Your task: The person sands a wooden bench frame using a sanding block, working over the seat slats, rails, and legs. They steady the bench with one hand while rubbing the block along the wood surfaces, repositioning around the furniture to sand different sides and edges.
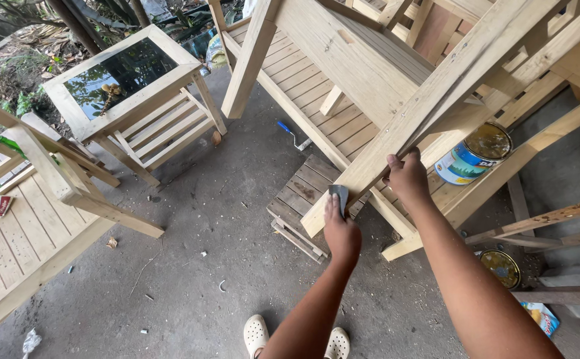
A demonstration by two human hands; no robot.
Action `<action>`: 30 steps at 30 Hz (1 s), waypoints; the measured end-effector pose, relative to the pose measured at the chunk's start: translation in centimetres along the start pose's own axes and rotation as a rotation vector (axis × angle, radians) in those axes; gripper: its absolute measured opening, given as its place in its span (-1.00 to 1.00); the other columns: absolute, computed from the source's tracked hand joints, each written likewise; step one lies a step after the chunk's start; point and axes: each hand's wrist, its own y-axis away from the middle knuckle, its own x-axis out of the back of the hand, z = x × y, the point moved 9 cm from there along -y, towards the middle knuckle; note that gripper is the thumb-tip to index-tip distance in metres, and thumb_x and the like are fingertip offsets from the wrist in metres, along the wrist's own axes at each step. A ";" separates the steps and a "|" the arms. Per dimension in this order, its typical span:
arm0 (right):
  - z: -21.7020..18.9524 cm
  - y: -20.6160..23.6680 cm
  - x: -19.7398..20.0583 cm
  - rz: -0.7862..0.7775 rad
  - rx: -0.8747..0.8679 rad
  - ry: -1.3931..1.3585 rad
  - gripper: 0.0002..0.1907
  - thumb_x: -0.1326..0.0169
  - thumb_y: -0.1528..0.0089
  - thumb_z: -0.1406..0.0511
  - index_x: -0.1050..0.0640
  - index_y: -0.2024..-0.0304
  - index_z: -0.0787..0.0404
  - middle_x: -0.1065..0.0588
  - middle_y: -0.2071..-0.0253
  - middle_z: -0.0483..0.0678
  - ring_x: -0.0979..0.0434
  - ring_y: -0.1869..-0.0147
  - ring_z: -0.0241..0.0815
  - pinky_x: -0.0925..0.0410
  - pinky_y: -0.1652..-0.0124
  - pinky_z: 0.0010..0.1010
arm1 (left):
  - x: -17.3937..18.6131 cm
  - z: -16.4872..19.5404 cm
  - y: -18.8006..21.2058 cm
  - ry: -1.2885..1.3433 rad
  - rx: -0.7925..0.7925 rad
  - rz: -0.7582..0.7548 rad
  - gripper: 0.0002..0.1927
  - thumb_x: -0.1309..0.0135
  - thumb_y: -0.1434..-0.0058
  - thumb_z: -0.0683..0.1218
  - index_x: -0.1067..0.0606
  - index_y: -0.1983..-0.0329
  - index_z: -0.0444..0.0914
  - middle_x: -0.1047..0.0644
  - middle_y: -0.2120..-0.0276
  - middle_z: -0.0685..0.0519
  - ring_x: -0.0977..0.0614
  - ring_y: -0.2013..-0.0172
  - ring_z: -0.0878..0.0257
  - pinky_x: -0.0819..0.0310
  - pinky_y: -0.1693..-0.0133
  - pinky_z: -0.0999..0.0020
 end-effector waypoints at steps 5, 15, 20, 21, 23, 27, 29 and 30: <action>-0.4 0.2 0.0 -0.011 -0.011 -0.026 -0.53 0.02 -0.38 0.25 -0.21 -0.28 0.25 -0.47 -0.05 0.11 -0.61 0.00 -0.06 -0.60 0.18 -0.26 | 2.4 -2.8 0.9 -0.111 0.147 0.024 -0.41 0.18 -0.22 -0.29 -0.36 -0.36 -0.19 -0.37 -0.37 0.01 -0.40 -0.34 0.11 -0.15 -0.38 0.22; -0.4 0.2 -0.1 -0.012 -0.027 0.010 -0.53 0.00 -0.39 0.23 -0.22 -0.26 0.29 -0.47 -0.07 0.12 -0.61 -0.01 -0.07 -0.54 0.17 -0.28 | -0.1 -1.1 0.8 0.033 0.143 0.001 -0.35 0.14 -0.18 -0.29 -0.30 -0.40 -0.18 -0.34 -0.37 -0.04 -0.40 -0.32 0.02 -0.21 -0.30 0.17; -1.2 0.6 0.1 -0.018 -0.016 0.017 -0.52 0.05 -0.39 0.23 -0.20 -0.30 0.24 -0.48 -0.07 0.11 -0.62 0.00 -0.06 -0.59 0.14 -0.26 | 4.6 -4.7 0.5 -0.075 0.264 0.086 -0.40 0.15 -0.21 -0.27 -0.33 -0.38 -0.22 -0.36 -0.33 -0.13 -0.43 -0.28 -0.06 -0.27 -0.26 0.13; -0.9 0.8 0.1 -0.007 -0.026 0.031 -0.53 0.05 -0.40 0.23 -0.20 -0.30 0.24 -0.48 -0.06 0.11 -0.62 0.00 -0.04 -0.58 0.14 -0.24 | 3.0 -4.3 0.6 0.009 0.311 0.041 -0.41 0.15 -0.22 -0.26 -0.33 -0.37 -0.23 -0.37 -0.33 -0.15 -0.44 -0.27 -0.07 -0.28 -0.25 0.12; -0.9 0.7 -0.1 -0.004 -0.013 0.006 -0.56 0.04 -0.40 0.24 -0.22 -0.26 0.27 -0.48 -0.07 0.11 -0.61 -0.02 -0.05 -0.59 0.14 -0.24 | 0.1 -1.7 1.0 0.082 0.248 -0.010 -0.42 0.15 -0.23 -0.25 -0.34 -0.37 -0.25 -0.37 -0.31 -0.19 -0.45 -0.25 -0.10 -0.31 -0.23 0.10; -0.7 0.4 -0.2 -0.032 0.001 -0.025 -0.57 0.04 -0.40 0.25 -0.22 -0.25 0.27 -0.46 -0.07 0.09 -0.61 -0.04 -0.06 -0.61 0.13 -0.27 | 1.4 1.2 1.9 0.005 0.008 0.129 -0.47 0.12 -0.26 -0.19 -0.39 -0.33 -0.24 -0.38 -0.31 -0.21 -0.45 -0.25 -0.13 -0.29 -0.24 0.08; -0.9 0.0 -0.3 -0.030 -0.002 -0.004 -0.55 0.03 -0.39 0.25 -0.22 -0.26 0.26 -0.48 -0.04 0.10 -0.61 -0.04 -0.06 -0.61 0.14 -0.26 | 2.5 -3.4 2.1 0.076 0.386 0.090 -0.53 0.20 -0.36 -0.08 -0.42 -0.32 -0.08 -0.48 -0.28 -0.07 -0.58 -0.15 -0.03 -0.39 -0.23 0.15; -0.6 0.1 -0.1 -0.026 -0.009 0.010 -0.54 0.02 -0.38 0.25 -0.22 -0.26 0.25 -0.48 -0.03 0.11 -0.60 -0.03 -0.06 -0.61 0.15 -0.26 | 3.9 -3.6 1.1 0.038 0.318 0.153 -0.49 0.17 -0.30 -0.14 -0.37 -0.35 -0.15 -0.44 -0.29 -0.12 -0.54 -0.18 -0.08 -0.37 -0.22 0.12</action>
